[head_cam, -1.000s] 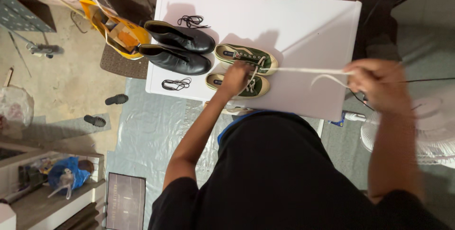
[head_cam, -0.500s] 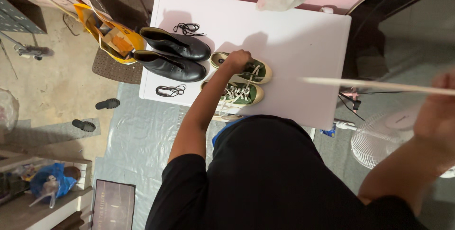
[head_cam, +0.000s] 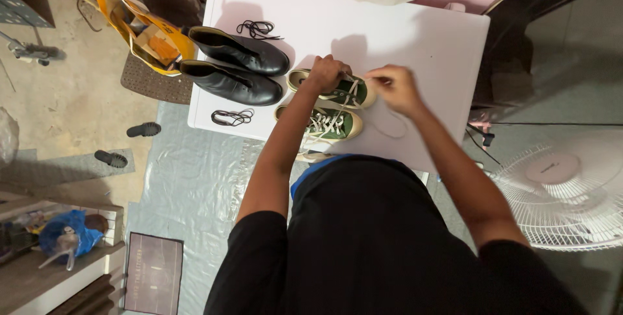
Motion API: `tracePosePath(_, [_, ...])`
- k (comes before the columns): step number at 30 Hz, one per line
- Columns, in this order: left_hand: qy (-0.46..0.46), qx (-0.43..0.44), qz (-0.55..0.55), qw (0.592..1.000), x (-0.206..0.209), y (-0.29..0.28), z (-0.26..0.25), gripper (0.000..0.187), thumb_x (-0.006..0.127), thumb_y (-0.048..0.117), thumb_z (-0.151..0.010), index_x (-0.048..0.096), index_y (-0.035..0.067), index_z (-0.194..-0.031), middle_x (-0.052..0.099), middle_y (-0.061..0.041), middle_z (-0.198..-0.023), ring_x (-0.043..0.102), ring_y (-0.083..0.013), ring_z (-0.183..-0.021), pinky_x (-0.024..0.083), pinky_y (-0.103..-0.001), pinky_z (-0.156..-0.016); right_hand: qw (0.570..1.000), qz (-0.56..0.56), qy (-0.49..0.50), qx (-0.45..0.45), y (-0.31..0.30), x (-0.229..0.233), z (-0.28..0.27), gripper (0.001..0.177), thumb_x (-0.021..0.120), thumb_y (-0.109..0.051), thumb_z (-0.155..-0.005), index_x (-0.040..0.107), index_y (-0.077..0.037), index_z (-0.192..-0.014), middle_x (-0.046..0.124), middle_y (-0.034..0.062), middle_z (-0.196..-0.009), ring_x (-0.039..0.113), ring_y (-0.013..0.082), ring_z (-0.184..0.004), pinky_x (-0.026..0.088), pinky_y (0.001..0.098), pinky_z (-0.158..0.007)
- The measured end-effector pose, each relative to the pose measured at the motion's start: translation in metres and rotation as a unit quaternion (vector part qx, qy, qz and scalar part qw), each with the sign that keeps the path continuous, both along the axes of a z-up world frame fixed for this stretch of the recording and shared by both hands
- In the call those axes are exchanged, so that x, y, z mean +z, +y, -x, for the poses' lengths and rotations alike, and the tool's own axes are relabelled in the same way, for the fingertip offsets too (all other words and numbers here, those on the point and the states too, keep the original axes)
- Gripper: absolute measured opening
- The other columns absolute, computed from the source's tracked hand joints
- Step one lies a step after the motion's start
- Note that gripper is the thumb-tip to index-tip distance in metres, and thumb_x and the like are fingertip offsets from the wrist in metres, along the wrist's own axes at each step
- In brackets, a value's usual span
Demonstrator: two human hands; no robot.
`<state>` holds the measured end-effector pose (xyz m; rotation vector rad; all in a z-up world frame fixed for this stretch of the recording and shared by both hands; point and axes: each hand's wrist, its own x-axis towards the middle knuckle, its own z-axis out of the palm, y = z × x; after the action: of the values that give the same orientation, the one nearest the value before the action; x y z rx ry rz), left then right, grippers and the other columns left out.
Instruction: The person laces a pair of green canvas sneakers with white laces. They thread the laces through the eyelets, pull them tight, and tie a bow on each shoe. The shoes remain on a white surface throughout the process.
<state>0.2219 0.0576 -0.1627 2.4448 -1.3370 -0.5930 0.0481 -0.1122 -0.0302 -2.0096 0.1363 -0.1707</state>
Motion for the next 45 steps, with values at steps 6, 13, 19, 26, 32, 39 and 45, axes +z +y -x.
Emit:
tracePosePath(6, [-0.029, 0.013, -0.009, 0.999, -0.002, 0.000, 0.006, 0.020, 0.066, 0.023, -0.091, 0.077, 0.034, -0.105, 0.074, 0.003, -0.105, 0.061, -0.0262, -0.111, 0.042, -0.051, -0.095, 0.995, 0.005, -0.006, -0.099, 0.032, -0.119, -0.033, 0.012, 0.079, 0.003, -0.079, 0.068, -0.001, -0.082, 0.074, 0.0073, -0.077, 0.071, 0.0140, -0.067, 0.057, 0.0302, -0.065])
tracePosePath(13, [-0.017, 0.015, -0.006, 1.000, -0.002, 0.000, 0.005, 0.020, 0.065, 0.022, -0.088, 0.077, 0.032, -0.102, 0.073, 0.002, -0.102, 0.061, -0.0258, -0.110, 0.041, -0.049, -0.094, 0.979, 0.125, -0.115, -0.114, 0.049, -0.134, -0.036, 0.020, 0.069, 0.009, -0.078, 0.055, -0.002, -0.088, 0.063, 0.0153, -0.072, 0.065, 0.0316, -0.064, 0.053, 0.0407, -0.061])
tracePosePath(19, [-0.006, 0.020, -0.029, 0.999, 0.001, -0.003, 0.003, 0.014, 0.063, 0.024, -0.089, 0.076, 0.025, -0.096, 0.073, -0.002, -0.100, 0.061, -0.0259, -0.111, 0.040, -0.050, -0.095, 0.943, 0.264, -0.185, -0.085, 0.057, -0.128, -0.044, 0.026, 0.061, 0.013, -0.072, 0.055, -0.001, -0.093, 0.061, 0.0180, -0.074, 0.062, 0.0404, -0.069, 0.051, 0.0507, -0.062])
tracePosePath(26, [0.007, 0.042, -0.015, 0.999, -0.001, -0.004, 0.003, 0.014, 0.064, 0.025, -0.087, 0.076, 0.020, -0.092, 0.074, -0.005, -0.100, 0.063, -0.0267, -0.111, 0.040, -0.051, -0.095, 0.928, 0.310, -0.197, -0.065, 0.061, -0.127, -0.044, 0.021, 0.062, 0.011, -0.076, 0.057, -0.001, -0.093, 0.060, 0.0173, -0.075, 0.062, 0.0401, -0.069, 0.051, 0.0504, -0.061])
tracePosePath(32, [0.030, 0.054, 0.013, 0.998, -0.003, 0.001, 0.005, 0.020, 0.063, 0.022, -0.088, 0.079, 0.028, -0.100, 0.074, -0.004, -0.101, 0.063, -0.0272, -0.109, 0.040, -0.053, -0.095, 0.949, 0.240, -0.188, -0.086, 0.050, -0.118, -0.042, 0.020, 0.075, -0.004, -0.097, 0.056, -0.004, -0.094, 0.058, 0.0187, -0.085, 0.060, 0.0379, -0.074, 0.050, 0.0468, -0.063])
tracePosePath(39, [0.046, 0.061, 0.073, 0.994, 0.003, 0.011, 0.009, 0.018, 0.069, 0.016, -0.086, 0.079, 0.025, -0.099, 0.077, -0.002, -0.098, 0.066, -0.0287, -0.106, 0.043, -0.049, -0.094, 0.982, 0.160, -0.044, -0.091, 0.027, -0.141, -0.046, 0.022, 0.089, -0.018, -0.075, 0.074, -0.003, -0.082, 0.064, 0.0115, -0.079, 0.064, 0.0271, -0.068, 0.052, 0.0383, -0.062])
tracePosePath(45, [0.075, 0.092, 0.108, 0.987, 0.011, 0.014, 0.011, 0.014, 0.073, 0.016, -0.083, 0.078, 0.020, -0.096, 0.079, -0.001, -0.094, 0.071, -0.0252, -0.099, 0.045, -0.045, -0.092, 0.997, 0.001, 0.045, -0.061, 0.005, -0.167, -0.054, 0.017, 0.084, -0.016, -0.083, 0.080, -0.004, -0.094, 0.074, 0.0074, -0.085, 0.068, 0.0134, -0.071, 0.055, 0.0307, -0.066])
